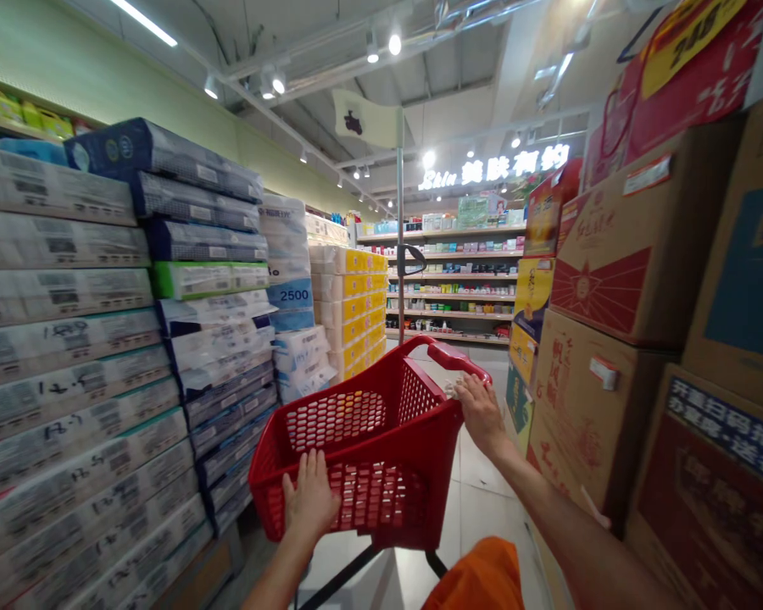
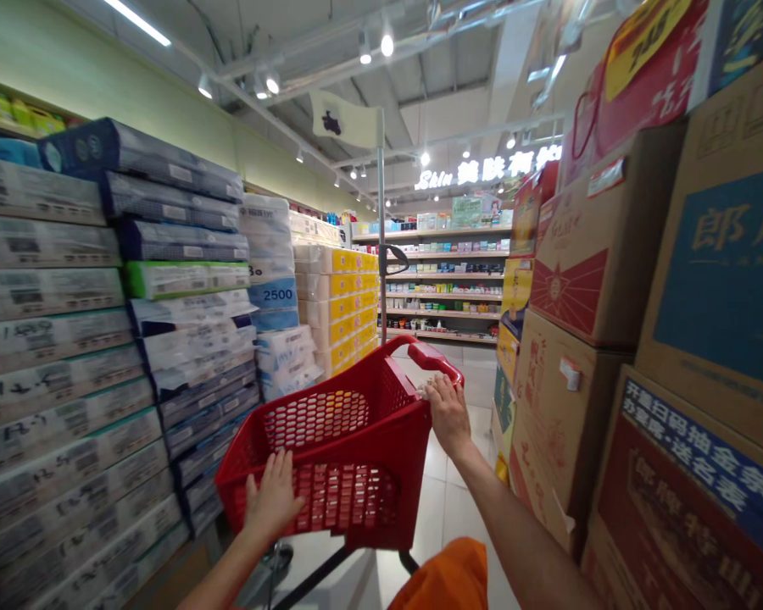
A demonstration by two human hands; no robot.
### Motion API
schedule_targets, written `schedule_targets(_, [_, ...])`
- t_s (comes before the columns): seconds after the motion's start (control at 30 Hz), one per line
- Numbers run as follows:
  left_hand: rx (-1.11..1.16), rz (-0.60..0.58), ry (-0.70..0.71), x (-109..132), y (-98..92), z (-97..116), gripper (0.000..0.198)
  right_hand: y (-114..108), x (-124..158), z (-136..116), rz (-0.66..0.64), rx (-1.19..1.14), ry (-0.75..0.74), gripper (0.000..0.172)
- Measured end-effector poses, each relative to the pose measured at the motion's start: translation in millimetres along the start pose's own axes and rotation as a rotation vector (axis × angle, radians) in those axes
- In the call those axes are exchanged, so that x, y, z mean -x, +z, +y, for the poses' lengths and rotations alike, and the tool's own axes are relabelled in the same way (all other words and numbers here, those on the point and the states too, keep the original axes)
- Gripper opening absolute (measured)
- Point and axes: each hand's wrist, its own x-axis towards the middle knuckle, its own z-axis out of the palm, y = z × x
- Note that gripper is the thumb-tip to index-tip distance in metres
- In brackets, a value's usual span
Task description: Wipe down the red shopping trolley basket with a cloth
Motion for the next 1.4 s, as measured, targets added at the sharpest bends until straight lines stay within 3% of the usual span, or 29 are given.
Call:
schedule_targets(0.2, [-0.021, -0.015, 0.080, 7.8, -1.0, 12.0, 0.072, 22.5, 16.7, -68.5, -0.199, -0.207, -0.216, 0.030])
schedule_targets(0.27, [-0.021, -0.009, 0.127, 8.4, 0.4, 6.3, 0.072, 22.4, 12.9, -64.7, -0.248, -0.211, -0.219, 0.032])
schedule_targets(0.4, [-0.029, 0.018, 0.054, 8.0, 6.2, -6.5, 0.072, 16.1, -3.6, -33.8, -0.282, -0.122, -0.018, 0.034])
schedule_targets(0.47, [-0.016, -0.002, 0.028, 8.3, 8.6, -5.2, 0.073, 17.5, -5.2, -39.4, -0.320, -0.126, 0.011, 0.034])
schedule_targets(0.63, [0.074, -0.052, 0.124, 12.6, 9.0, 9.0, 0.079, 35.3, 17.8, -121.7, -0.429, -0.325, -0.145, 0.035])
schedule_targets(0.7, [0.104, -0.074, 0.177, 15.0, 8.9, 5.9, 0.079, 40.2, 23.7, -140.3, -0.436, -0.379, -0.196, 0.035])
schedule_targets(0.83, [0.104, -0.091, 0.063, 20.2, 13.1, -12.7, 0.078, 42.2, 17.2, -121.3, -0.452, -0.322, -0.082, 0.034])
schedule_targets(0.93, [0.115, -0.078, 0.013, 23.8, 17.8, -14.2, 0.081, 40.9, 16.4, -112.9, -0.438, -0.307, 0.002, 0.033])
schedule_targets(1.03, [0.137, -0.075, 0.029, 28.2, 21.2, -0.4, 0.084, 38.3, 29.7, -139.8, -0.449, -0.400, -0.061, 0.034])
schedule_targets(1.17, [0.172, -0.078, 0.231, 32.5, 25.7, 11.2, 0.081, 34.3, 48.2, -169.2, -0.469, -0.509, -0.176, 0.038])
schedule_targets(1.27, [0.181, -0.095, 0.368, 27.9, 27.3, 0.1, 0.077, 36.0, 48.3, -151.2, -0.492, -0.496, -0.131, 0.037])
schedule_targets(1.4, [0.063, -0.096, 0.347, 17.0, 23.8, -15.6, 0.072, 43.4, 39.1, -114.5, -0.523, -0.452, -0.006, 0.035])
